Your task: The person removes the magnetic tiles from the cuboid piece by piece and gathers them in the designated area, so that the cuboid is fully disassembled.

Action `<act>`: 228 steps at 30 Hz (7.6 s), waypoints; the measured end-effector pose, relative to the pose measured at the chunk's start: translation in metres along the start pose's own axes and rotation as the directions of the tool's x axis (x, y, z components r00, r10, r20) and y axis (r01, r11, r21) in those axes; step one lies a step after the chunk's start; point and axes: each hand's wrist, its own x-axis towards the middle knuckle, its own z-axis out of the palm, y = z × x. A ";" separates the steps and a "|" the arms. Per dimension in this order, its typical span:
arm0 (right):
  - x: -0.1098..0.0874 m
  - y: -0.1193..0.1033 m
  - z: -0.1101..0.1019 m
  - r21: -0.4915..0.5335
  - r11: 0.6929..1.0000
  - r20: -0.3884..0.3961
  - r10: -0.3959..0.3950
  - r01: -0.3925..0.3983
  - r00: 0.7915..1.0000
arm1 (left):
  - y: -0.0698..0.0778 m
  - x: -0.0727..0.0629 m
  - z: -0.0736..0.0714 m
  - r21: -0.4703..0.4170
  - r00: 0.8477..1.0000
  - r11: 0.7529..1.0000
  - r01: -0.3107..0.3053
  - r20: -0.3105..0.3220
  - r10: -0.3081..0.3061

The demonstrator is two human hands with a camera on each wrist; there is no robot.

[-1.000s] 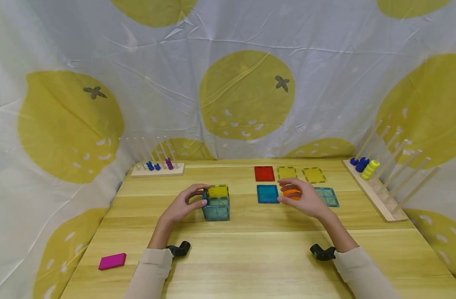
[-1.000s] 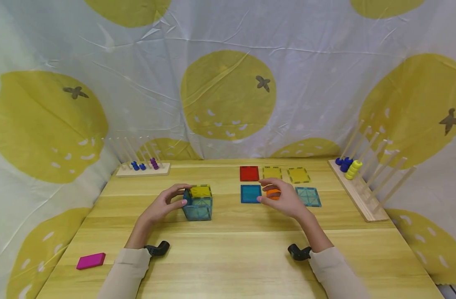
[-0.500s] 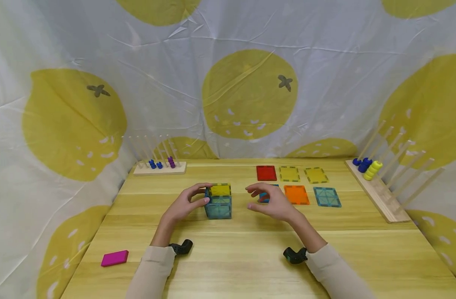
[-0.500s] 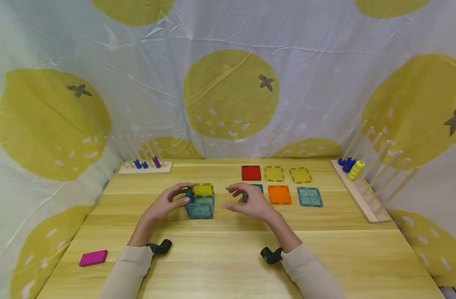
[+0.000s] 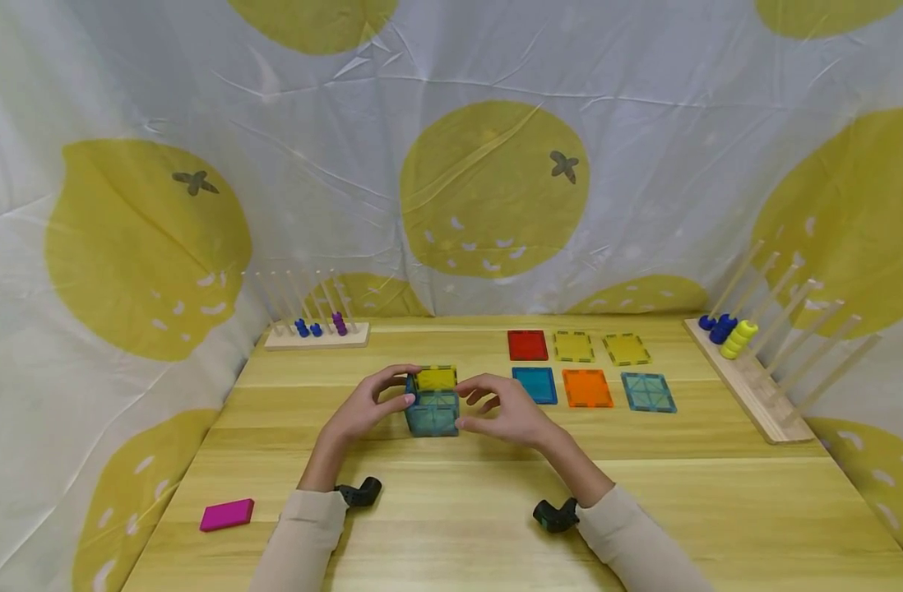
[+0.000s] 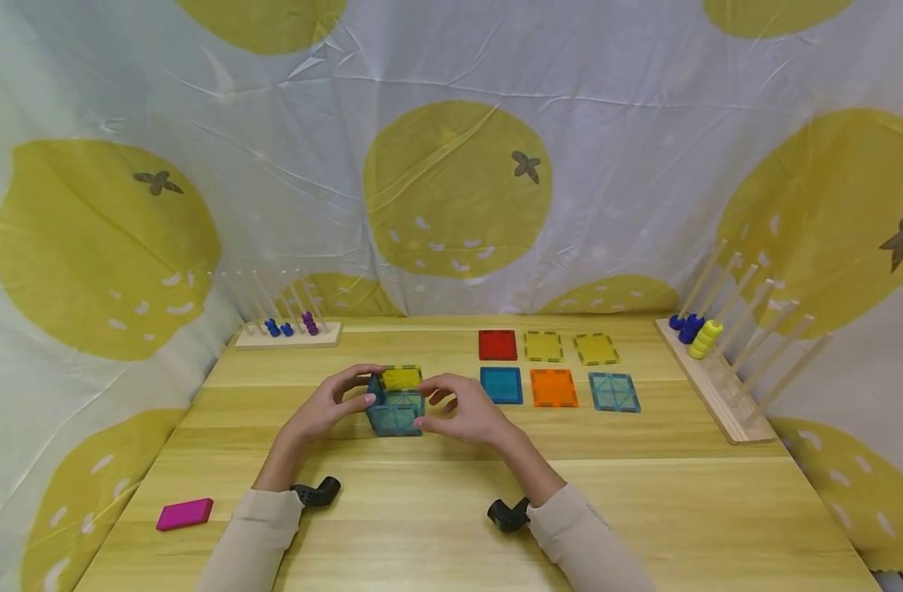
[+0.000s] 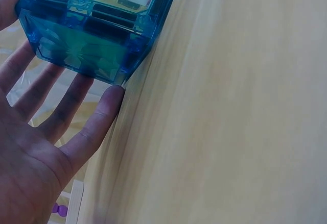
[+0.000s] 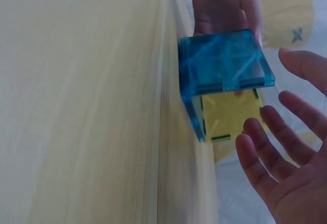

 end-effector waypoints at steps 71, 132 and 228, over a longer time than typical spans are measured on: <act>-0.054 0.010 -0.044 0.116 0.974 -0.202 0.215 -0.194 0.955 | -0.006 -0.001 -0.002 -0.099 0.999 0.995 0.023 0.030 -0.020; -0.069 0.024 -0.071 -0.079 0.969 -0.177 0.219 -0.236 0.960 | -0.008 -0.002 -0.002 -0.136 0.992 0.984 0.117 0.052 -0.111; -0.021 0.015 -0.045 0.029 0.993 -0.312 0.116 -0.113 0.943 | 0.000 -0.002 0.002 -0.082 0.993 0.995 0.049 0.111 -0.039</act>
